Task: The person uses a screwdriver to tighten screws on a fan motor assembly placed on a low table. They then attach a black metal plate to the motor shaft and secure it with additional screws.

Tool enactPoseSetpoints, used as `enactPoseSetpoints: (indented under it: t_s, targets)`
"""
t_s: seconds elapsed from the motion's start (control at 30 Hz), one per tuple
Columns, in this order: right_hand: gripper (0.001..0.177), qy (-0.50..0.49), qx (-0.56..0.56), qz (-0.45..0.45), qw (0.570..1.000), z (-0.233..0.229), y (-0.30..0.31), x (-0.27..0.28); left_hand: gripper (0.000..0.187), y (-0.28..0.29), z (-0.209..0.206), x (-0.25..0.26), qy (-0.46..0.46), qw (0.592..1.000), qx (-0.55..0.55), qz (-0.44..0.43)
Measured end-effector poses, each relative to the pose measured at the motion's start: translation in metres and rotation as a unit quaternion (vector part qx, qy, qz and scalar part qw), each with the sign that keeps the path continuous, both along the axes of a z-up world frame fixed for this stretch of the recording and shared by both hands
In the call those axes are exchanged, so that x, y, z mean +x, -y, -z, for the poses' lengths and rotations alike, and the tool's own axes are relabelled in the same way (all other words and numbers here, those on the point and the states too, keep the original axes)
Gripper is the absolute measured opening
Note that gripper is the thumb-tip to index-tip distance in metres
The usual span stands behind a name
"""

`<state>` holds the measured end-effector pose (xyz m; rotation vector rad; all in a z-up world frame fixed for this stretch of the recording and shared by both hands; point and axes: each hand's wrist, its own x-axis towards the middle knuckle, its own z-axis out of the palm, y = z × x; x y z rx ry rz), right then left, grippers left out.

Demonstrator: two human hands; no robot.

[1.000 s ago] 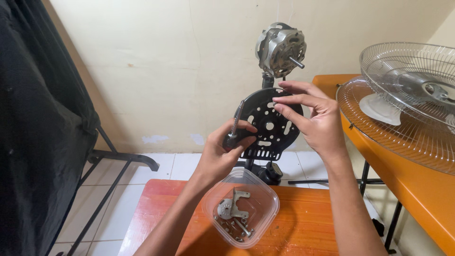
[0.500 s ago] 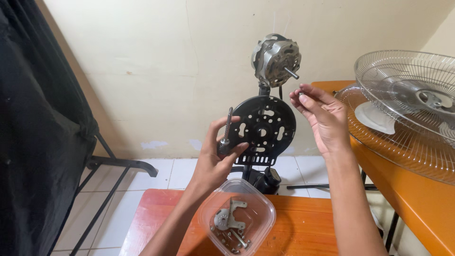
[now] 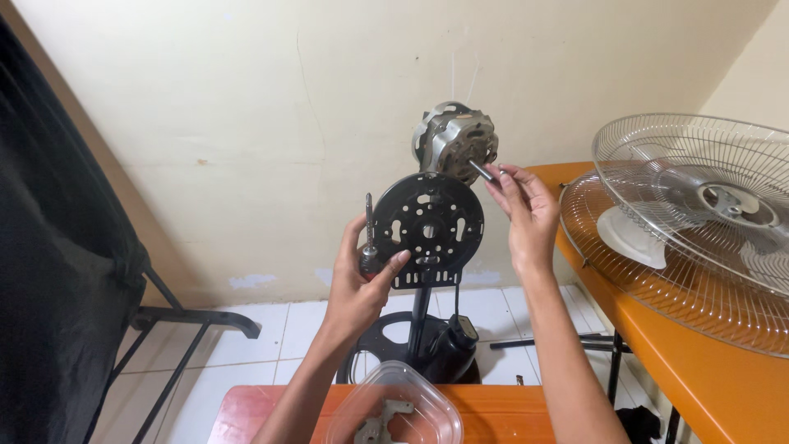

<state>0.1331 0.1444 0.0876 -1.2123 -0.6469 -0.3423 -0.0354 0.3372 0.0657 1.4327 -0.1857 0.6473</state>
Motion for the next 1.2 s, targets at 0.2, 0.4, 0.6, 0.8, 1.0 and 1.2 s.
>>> enactPoseSetpoints:
  t_s: [0.2,0.4,0.6,0.8,1.0,1.2]
  targets:
    - [0.022,0.002,-0.025,0.023,0.999,0.005,-0.018,-0.011,0.057,-0.004,-0.008,0.023,-0.046,0.997,-0.058,0.015]
    - [0.022,-0.013,0.013,0.051,0.999,-0.005,-0.024,-0.012,0.062,-0.005,-0.022,0.042,-0.075,0.997,-0.031,-0.01]
    - [0.02,-0.03,0.056,0.099,0.993,-0.006,-0.009,0.0,0.061,0.003,-0.026,0.069,-0.053,0.998,-0.028,0.021]
    - [0.022,-0.022,0.097,0.074,0.992,-0.007,-0.004,0.019,0.059,0.006,-0.025,0.08,-0.062,0.995,-0.076,0.03]
    - [0.021,0.017,0.098,0.071,0.993,-0.018,-0.01,0.021,0.06,-0.001,-0.024,0.087,-0.073,0.996,-0.058,0.001]
    - [0.02,0.032,0.081,0.061,0.994,-0.02,-0.01,0.008,0.057,0.001,-0.014,0.09,-0.041,0.995,-0.091,-0.014]
